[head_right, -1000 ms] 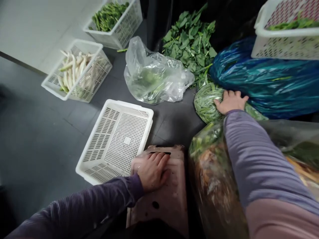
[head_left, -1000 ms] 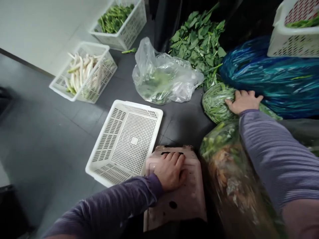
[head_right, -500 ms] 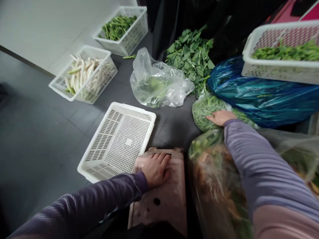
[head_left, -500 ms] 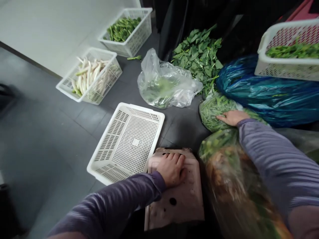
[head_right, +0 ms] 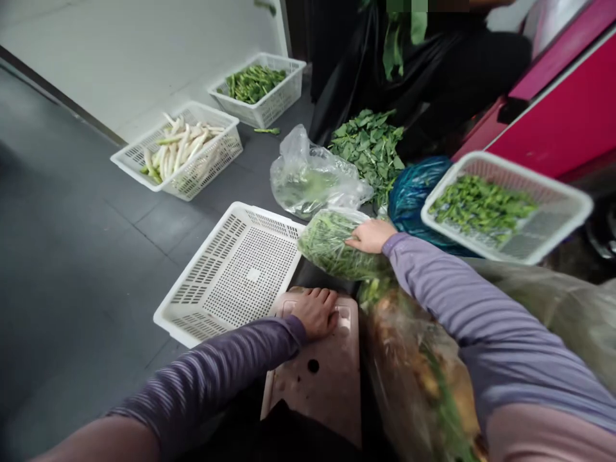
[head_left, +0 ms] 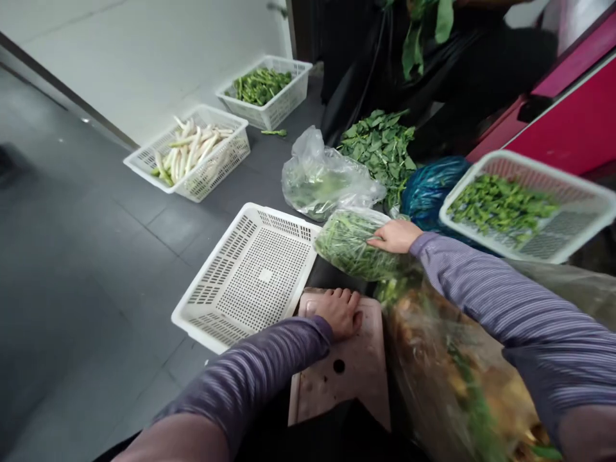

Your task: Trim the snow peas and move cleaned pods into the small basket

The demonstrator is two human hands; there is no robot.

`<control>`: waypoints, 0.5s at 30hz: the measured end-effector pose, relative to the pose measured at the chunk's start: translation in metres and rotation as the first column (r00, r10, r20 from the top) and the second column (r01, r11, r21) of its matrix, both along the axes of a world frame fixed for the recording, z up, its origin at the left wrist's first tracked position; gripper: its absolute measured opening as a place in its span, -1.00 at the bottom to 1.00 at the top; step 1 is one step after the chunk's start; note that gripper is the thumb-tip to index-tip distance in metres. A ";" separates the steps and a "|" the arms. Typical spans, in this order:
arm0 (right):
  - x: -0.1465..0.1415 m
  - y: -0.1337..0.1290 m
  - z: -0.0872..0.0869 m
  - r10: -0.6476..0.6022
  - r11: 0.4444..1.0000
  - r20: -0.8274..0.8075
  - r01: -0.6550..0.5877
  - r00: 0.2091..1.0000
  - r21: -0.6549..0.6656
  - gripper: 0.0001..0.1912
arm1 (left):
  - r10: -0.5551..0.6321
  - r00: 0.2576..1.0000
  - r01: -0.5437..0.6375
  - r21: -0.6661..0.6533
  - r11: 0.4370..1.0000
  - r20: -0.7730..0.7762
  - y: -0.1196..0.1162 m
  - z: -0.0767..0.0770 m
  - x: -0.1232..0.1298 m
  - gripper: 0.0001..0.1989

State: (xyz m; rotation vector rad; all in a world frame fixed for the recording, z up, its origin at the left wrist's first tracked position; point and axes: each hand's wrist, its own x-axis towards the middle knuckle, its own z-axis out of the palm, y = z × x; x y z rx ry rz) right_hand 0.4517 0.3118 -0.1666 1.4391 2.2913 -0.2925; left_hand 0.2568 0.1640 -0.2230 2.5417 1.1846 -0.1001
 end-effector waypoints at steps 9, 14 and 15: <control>-0.056 -0.047 0.141 0.043 0.997 -0.119 -0.034 0.992 0.073 -0.48 | 0.032 0.979 -0.042 0.047 0.998 0.204 -0.005 -0.014 -0.004 -0.65; -0.071 -0.098 0.231 0.009 0.995 -0.106 0.002 0.994 0.102 -0.50 | 0.202 0.880 -0.235 0.024 0.972 0.430 -0.018 -0.016 -0.037 -0.61; -0.075 -0.110 0.248 0.014 0.994 -0.095 -0.003 0.995 0.114 -0.50 | 0.310 0.833 -0.344 -0.010 0.939 0.459 -0.023 -0.014 -0.048 -0.57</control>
